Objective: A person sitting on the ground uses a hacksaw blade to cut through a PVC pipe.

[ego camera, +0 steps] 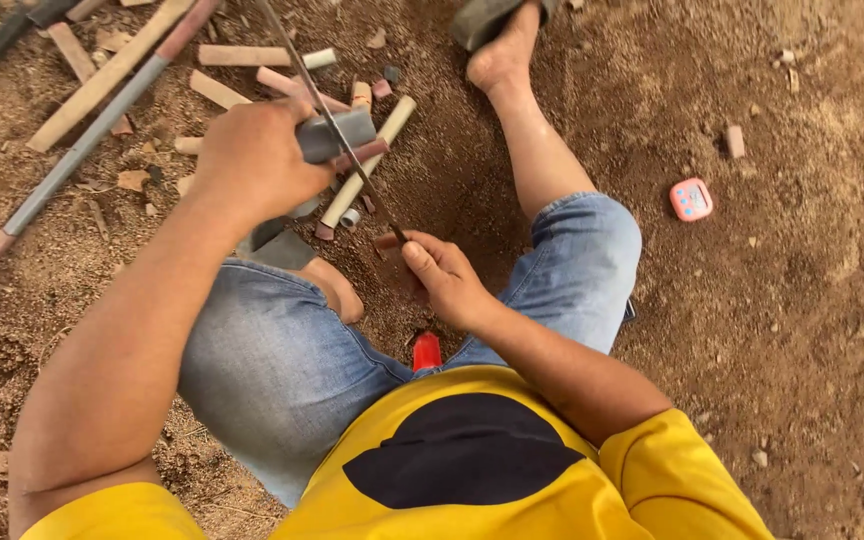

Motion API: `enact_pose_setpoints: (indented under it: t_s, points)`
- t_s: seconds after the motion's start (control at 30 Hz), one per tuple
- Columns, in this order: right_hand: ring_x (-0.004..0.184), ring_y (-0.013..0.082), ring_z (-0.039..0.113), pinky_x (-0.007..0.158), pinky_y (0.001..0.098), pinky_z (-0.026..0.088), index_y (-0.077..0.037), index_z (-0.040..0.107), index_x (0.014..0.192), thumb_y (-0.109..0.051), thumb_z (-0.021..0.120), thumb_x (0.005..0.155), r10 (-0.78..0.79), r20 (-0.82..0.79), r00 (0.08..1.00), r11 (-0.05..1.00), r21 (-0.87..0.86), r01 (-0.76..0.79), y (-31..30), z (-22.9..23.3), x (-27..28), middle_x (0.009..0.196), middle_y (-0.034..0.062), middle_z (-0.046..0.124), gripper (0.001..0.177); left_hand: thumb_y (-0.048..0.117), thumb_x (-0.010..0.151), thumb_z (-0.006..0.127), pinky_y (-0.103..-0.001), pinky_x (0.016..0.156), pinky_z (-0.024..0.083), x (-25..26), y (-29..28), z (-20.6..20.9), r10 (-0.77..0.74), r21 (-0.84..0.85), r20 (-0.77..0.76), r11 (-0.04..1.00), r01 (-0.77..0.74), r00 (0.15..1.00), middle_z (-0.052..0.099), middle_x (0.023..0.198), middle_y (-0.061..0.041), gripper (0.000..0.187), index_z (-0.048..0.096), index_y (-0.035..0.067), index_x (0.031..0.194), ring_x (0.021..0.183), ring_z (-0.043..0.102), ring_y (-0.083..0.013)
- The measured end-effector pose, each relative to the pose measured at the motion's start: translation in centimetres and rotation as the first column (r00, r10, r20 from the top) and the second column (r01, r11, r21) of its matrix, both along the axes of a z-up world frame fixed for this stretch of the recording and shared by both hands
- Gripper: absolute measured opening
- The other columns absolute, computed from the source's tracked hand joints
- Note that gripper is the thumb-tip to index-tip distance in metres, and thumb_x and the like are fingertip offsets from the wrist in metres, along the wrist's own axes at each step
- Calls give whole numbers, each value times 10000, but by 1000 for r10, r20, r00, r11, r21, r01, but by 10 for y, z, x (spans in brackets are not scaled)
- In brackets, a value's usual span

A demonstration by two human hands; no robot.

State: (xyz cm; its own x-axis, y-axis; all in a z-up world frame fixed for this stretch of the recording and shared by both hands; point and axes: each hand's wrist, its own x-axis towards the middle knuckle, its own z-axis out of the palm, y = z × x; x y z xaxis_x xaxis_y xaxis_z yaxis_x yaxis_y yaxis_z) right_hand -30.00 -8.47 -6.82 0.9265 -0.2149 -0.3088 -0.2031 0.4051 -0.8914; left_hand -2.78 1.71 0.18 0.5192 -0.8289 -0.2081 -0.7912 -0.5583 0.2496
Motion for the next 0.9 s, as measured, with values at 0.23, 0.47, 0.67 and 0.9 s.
enact_pose_setpoints:
  t_s: [0.23,0.47,0.67,0.9]
  points:
    - [619,76,431,549,227,360,22,633,1419,-313,409,1144,116,32,993,980,-166,-110,9,-17,-14,705,-50,476,489,140,791,821,-319,569,549,16,12,-13,221,-223,8,951,-214,975,772,837,-62,340,773,79,1122,611,701,-206]
    - [466,120,427,438,253,352,29,691,1332,-313,379,1156,14,21,1000,978,-211,-10,-6,-13,11,604,66,548,496,187,899,747,-510,937,587,-17,-9,66,141,10,-215,990,-142,966,769,974,-228,441,740,-37,1278,946,781,-419]
    - [450,134,476,428,244,376,9,713,1329,-351,395,1147,47,-29,998,981,-187,-52,5,-28,-5,597,59,576,513,241,918,775,-479,864,593,5,-3,28,251,-89,-203,958,-273,946,744,951,-165,391,742,35,1250,895,769,-383]
    - [459,90,376,416,221,316,38,686,1306,-296,328,1162,-6,-15,1000,983,-186,3,-8,-4,15,642,47,493,511,163,913,742,-456,869,610,-18,-10,53,138,-41,-225,988,-151,965,751,961,-155,365,737,29,1252,874,781,-344]
